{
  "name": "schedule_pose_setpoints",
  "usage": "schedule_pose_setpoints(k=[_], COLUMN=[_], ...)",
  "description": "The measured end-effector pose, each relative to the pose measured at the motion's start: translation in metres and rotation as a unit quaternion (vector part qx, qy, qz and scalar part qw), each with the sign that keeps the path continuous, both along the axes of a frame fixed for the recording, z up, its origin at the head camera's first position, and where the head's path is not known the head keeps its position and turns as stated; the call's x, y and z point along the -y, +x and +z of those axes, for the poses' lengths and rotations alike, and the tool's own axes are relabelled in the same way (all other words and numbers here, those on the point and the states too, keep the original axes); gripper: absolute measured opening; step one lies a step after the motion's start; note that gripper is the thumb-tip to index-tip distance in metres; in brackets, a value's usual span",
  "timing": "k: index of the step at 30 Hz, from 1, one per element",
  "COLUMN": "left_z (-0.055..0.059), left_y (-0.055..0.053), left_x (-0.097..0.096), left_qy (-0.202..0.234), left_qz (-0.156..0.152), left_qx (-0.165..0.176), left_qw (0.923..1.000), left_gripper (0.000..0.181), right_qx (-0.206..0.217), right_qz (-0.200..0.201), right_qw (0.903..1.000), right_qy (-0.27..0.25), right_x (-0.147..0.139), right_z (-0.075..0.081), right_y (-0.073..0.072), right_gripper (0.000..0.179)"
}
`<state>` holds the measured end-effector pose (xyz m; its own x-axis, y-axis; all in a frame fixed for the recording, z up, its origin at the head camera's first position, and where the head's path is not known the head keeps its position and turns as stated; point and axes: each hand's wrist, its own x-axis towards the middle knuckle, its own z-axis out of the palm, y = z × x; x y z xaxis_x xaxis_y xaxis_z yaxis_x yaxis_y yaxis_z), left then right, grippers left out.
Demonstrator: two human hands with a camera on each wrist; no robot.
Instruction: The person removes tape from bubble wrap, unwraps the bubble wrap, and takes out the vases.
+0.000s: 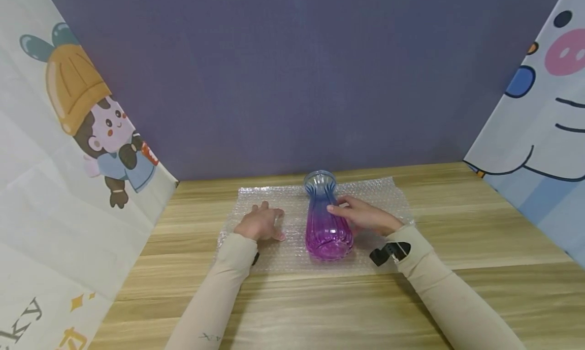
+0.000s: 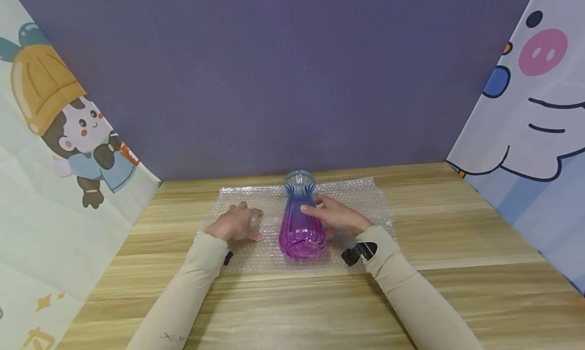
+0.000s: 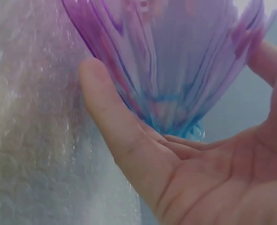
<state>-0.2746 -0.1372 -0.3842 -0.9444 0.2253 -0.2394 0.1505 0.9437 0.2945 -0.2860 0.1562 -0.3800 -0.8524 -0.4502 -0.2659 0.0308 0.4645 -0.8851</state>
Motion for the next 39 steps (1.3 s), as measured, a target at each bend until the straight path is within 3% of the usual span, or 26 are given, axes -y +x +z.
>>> schedule_pose_setpoints(k=[9, 39], left_z=[-0.004, -0.001], left_y=[-0.006, -0.003], left_x=[0.001, 0.002], left_qy=[0.001, -0.006], left_qz=[-0.005, -0.012], left_qx=[-0.002, -0.005], left_qw=[1.0, 0.9999], left_gripper=[0.076, 0.077], right_qx=[0.012, 0.058], right_qz=[-0.018, -0.028], right_qw=[0.9997, 0.9966], right_qy=[-0.003, -0.052], right_x=[0.003, 0.005], right_z=[-0.005, -0.011], right_y=[-0.002, -0.003], right_gripper=[0.071, 0.066])
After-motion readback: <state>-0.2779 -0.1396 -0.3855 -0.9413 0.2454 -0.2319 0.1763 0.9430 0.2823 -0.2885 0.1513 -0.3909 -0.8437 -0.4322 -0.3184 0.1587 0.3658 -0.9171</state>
